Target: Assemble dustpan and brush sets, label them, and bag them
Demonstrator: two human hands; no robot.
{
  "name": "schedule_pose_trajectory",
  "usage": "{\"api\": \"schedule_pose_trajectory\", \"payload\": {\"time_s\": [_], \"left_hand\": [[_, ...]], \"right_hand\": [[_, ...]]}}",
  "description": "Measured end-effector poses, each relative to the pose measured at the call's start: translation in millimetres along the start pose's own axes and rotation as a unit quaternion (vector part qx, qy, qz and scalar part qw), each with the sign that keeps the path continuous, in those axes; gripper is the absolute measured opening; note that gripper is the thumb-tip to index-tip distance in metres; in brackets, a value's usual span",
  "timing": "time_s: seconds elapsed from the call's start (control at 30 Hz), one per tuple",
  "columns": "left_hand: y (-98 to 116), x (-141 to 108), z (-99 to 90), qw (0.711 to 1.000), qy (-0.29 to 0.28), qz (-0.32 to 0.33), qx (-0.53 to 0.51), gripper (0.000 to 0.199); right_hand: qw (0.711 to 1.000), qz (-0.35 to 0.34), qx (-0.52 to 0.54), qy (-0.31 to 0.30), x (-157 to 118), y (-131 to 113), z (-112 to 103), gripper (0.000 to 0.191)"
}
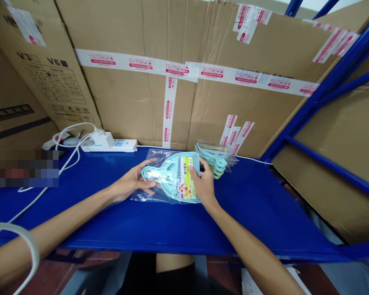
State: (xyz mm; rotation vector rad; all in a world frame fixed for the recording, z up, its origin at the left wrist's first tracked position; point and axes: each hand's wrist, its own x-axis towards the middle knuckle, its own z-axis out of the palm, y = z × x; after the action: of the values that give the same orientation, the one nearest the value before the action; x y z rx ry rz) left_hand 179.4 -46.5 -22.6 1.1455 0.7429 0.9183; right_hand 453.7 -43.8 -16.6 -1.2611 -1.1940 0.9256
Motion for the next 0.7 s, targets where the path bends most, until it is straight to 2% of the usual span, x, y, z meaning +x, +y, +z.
{"api": "schedule_pose_trajectory", "payload": {"time_s": [0.13,0.23,0.3,0.4,0.47,0.6,0.7], "left_hand": [[2,1,0.4,0.998,0.014,-0.007,-0.062,0.064],[2,3,-0.2,0.997,0.012,-0.022,-0.077,0.045],[1,4,-0.7,0.997,0.006,-0.029,-0.074,0.041],[0,4,-1.5,0.997,0.002,-0.030,-0.073,0.041],[-1,5,-2.1,0.997,0.006,-0.028,-0.073,0.042],[-1,5,-2.7,0.997,0.026,-0.027,-0.073,0.042],[1,6,-3.0,0.995,0.047,-0.023,-0.084,0.042]], "right_hand": [[1.000,-0.011,-0.024,-0.011,4,6,-2,0.077],[0.999,-0.019,-0.044,-0.013,7,13,-4,0.077],[0.998,-0.036,-0.051,-0.022,7,16,-5,0.071],[0.996,-0.065,-0.057,-0.036,6,17,-6,0.052],[0.995,-0.061,-0.060,-0.043,5,15,-6,0.043],[0.998,-0.017,-0.021,-0.052,3,6,-4,0.049],[1.000,0.013,0.016,-0.022,4,3,-5,0.055]]}}
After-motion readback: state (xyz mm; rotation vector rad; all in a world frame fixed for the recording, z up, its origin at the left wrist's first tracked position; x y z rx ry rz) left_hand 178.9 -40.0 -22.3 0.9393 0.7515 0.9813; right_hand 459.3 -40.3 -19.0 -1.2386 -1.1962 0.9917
